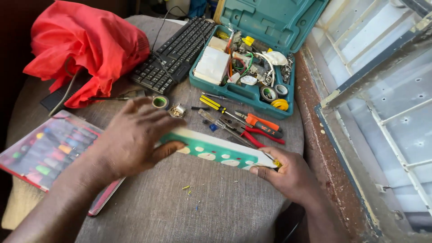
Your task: Assembling or repairing a power extension board using a screwdriver and other hand tools.
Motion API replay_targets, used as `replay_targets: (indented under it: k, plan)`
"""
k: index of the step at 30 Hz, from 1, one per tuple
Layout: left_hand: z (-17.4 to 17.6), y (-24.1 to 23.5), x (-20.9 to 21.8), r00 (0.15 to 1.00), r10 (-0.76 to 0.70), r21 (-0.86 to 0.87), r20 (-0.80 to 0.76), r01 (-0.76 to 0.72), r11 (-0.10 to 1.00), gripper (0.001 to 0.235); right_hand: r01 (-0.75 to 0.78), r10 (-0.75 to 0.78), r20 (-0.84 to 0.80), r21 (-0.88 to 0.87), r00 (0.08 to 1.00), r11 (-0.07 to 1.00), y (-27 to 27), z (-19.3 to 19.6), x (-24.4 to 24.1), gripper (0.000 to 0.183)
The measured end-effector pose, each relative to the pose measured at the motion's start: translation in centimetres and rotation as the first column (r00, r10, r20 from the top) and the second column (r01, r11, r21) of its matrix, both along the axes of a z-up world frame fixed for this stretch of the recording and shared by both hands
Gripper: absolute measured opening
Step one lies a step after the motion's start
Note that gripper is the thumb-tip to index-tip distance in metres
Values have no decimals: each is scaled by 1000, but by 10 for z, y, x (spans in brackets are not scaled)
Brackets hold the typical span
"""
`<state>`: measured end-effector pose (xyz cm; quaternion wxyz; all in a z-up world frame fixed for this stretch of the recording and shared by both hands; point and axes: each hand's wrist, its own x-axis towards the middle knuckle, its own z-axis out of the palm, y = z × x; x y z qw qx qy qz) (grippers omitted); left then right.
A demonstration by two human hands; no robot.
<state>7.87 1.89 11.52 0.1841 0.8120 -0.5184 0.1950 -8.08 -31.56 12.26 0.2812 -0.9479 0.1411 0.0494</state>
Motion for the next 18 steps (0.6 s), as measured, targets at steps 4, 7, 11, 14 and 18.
replay_targets:
  k: [4, 7, 11, 14, 18]
  plan:
    - [38, 23, -7, 974, 220, -292, -59, -227, 929, 69, -16, 39, -16, 712, 999, 702, 4, -19, 15, 50]
    - [24, 25, -25, 921, 356, -522, -159, -385, 761, 61, 35, 3, -39, 924, 999, 382, 24, -35, 32, 50]
    - [12, 8, -66, 721, 241, -421, -650, -606, 675, 69, 84, -29, -79, 900, 996, 428, 44, -26, 43, 38]
    - [0, -6, -82, 426, 23, -295, -905, -664, 687, 80, 128, -15, -134, 899, 991, 418, 70, -13, 44, 31]
    - [-11, -23, -88, 263, -448, -496, -854, -669, 553, 107, -44, 18, 41, 879, 999, 475, 100, 2, 43, 36]
